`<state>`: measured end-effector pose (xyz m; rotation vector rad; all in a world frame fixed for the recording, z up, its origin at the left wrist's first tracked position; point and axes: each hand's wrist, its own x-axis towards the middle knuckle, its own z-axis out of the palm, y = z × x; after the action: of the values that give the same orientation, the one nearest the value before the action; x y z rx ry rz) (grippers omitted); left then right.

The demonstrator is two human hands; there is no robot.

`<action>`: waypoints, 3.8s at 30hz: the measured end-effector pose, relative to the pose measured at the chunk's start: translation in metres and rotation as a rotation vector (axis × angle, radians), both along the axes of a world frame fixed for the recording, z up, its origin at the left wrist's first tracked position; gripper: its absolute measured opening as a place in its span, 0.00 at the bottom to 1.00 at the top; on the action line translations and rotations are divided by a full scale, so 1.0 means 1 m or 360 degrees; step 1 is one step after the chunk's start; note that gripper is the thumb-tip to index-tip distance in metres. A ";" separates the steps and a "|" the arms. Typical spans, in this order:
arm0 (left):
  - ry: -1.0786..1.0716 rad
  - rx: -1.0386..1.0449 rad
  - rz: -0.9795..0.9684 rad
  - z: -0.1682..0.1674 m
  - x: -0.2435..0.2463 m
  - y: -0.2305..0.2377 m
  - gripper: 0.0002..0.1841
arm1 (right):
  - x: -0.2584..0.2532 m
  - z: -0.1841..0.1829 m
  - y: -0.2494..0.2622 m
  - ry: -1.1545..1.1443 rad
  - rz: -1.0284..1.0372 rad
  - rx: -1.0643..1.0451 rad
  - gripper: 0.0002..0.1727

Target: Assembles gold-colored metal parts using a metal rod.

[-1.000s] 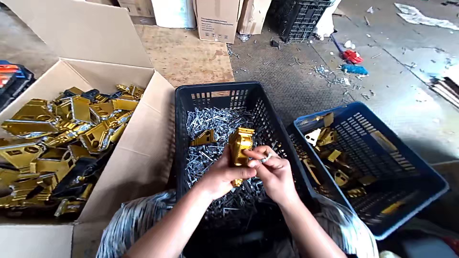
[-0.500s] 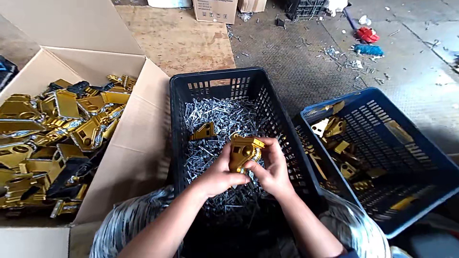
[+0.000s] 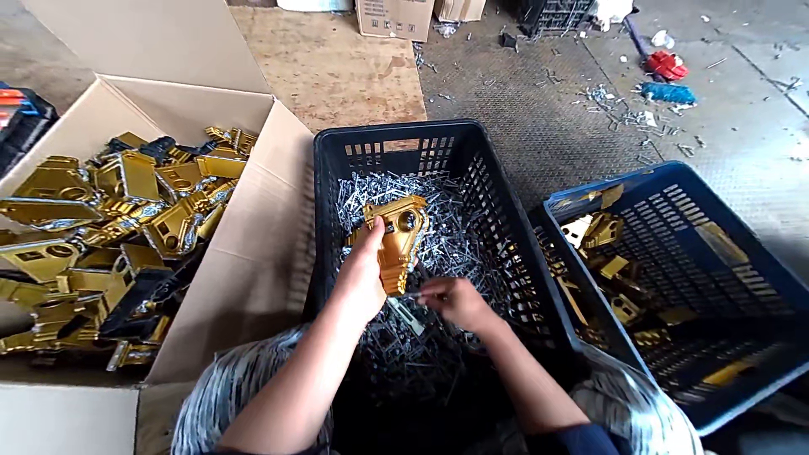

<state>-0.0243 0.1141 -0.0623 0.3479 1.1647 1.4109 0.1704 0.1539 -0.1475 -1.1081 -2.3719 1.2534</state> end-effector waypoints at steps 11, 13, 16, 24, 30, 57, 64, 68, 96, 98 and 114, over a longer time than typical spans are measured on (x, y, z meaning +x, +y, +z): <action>0.0971 0.0251 -0.0542 -0.010 0.013 -0.009 0.13 | 0.041 0.077 0.008 0.0819 -0.0827 0.0983 0.10; 0.0834 0.0255 -0.0599 -0.012 0.019 -0.011 0.12 | 0.039 0.070 0.009 0.0729 -0.0769 0.1147 0.10; 0.0756 0.0212 -0.0564 -0.012 0.021 -0.012 0.11 | 0.031 0.063 0.005 0.0826 -0.0711 0.1115 0.10; 0.0756 0.0160 -0.0564 -0.007 0.016 -0.011 0.13 | 0.022 0.058 0.004 0.0823 -0.0639 0.1371 0.10; 0.0922 0.0109 -0.0465 -0.009 0.020 -0.013 0.23 | 0.021 0.053 0.005 0.0698 -0.0518 0.1566 0.10; 0.0988 0.0386 -0.0779 -0.014 0.009 -0.011 0.44 | -0.003 0.040 -0.025 0.0549 -0.0276 0.1160 0.53; 0.0844 0.0424 -0.1018 -0.013 0.006 -0.014 0.32 | 0.010 0.052 -0.016 0.0811 -0.0325 0.0144 0.14; 0.0852 0.0473 -0.1026 -0.015 0.010 -0.014 0.32 | 0.010 0.053 -0.019 0.0905 -0.0456 0.0136 0.05; -0.0085 0.0524 0.0302 -0.009 0.017 0.001 0.40 | 0.020 0.092 -0.056 -0.0146 -0.0925 0.1029 0.18; -0.0035 0.0534 0.0308 -0.010 0.019 0.000 0.40 | 0.014 0.084 -0.063 0.0337 -0.0924 0.1338 0.23; -0.0055 -0.0025 0.0359 -0.029 0.011 0.017 0.23 | 0.002 0.035 -0.043 -0.0399 -0.0854 0.0225 0.20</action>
<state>-0.0133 0.1309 -0.0909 0.1843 1.2151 1.5953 0.1721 0.1109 -0.1121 -1.7793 -2.0603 0.7871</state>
